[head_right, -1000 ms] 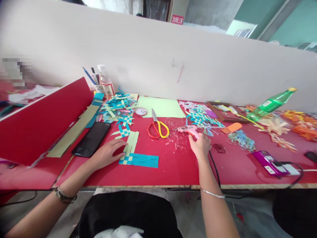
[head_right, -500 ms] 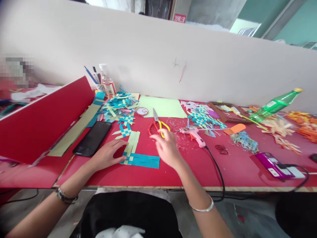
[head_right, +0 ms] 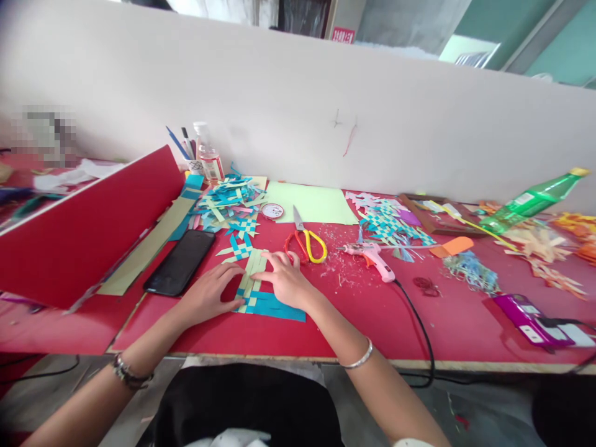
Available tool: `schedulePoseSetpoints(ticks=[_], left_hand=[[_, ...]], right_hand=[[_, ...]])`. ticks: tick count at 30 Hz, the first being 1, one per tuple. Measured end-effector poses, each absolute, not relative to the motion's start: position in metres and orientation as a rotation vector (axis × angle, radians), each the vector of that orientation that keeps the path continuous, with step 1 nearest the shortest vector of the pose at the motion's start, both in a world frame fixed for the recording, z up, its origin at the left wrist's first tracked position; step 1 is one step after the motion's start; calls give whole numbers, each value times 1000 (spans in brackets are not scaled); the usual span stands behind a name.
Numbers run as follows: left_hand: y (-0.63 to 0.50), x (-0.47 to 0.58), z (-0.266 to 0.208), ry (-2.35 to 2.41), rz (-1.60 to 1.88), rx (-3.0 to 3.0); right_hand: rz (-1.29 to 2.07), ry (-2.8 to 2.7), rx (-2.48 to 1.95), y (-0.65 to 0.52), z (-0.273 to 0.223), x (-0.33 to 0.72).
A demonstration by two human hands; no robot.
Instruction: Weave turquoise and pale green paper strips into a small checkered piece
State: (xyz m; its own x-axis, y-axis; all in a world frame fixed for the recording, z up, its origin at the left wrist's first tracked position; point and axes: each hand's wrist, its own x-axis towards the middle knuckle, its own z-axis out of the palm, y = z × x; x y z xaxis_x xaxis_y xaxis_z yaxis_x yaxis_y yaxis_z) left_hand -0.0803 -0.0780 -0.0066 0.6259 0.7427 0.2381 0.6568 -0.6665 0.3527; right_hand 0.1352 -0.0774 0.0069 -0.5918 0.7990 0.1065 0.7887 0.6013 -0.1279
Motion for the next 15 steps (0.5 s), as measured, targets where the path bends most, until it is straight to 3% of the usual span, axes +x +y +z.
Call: schedulePoseSetpoints(ticks=[15], left_hand=[[-79,-80,-4,1130,570,2585]], right_hand=[[-73,-2592,-1390,-44,6,135]])
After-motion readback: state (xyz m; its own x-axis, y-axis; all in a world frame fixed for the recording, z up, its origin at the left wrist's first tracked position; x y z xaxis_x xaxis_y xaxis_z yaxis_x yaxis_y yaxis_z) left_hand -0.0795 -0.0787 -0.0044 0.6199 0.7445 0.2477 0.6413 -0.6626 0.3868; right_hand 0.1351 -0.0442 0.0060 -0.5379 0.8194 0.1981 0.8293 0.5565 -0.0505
